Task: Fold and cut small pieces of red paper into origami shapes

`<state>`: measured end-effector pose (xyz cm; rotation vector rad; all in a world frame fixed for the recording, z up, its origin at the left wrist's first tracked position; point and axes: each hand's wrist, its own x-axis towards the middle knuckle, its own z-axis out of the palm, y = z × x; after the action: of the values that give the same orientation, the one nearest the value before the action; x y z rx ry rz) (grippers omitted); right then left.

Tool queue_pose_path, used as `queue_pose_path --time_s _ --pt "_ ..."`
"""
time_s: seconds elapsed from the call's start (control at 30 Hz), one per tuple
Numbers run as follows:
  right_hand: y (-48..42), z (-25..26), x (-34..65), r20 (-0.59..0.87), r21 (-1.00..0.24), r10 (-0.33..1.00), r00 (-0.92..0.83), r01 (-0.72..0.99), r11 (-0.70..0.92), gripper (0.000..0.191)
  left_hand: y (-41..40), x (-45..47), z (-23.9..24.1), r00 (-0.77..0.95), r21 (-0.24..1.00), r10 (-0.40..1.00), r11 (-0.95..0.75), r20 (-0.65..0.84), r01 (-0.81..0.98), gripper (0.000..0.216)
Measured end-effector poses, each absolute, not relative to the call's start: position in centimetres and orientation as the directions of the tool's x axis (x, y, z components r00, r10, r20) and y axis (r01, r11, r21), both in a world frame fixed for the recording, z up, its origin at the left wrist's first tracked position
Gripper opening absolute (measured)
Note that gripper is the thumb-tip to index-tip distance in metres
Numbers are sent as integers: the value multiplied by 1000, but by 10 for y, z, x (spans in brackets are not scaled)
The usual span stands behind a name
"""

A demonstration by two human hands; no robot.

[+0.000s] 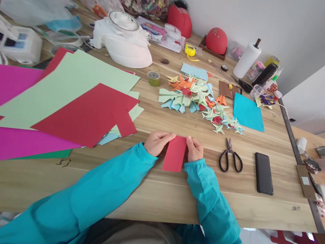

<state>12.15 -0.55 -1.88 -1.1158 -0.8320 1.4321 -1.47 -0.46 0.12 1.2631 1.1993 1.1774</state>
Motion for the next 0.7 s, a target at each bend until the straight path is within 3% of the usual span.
queue_pose_path --time_s 0.13,0.33,0.6,0.7 --pt "-6 -16 121 -187 -943 981 -48 -270 -193 33 -5 -15 4 43 1000 999 2 -2 10 39" --pt "-1 -21 123 -145 -952 988 61 -282 -122 31 -10 -13 9 259 994 959 109 -113 30 36" --pt "10 -18 133 -145 -945 962 232 -319 -66 33 -5 -19 8 44 997 999 -17 13 82 48" --pt "12 -16 133 -151 -941 959 239 -333 -66 33 -1 -20 5 -31 1000 999 8 -8 0 36"
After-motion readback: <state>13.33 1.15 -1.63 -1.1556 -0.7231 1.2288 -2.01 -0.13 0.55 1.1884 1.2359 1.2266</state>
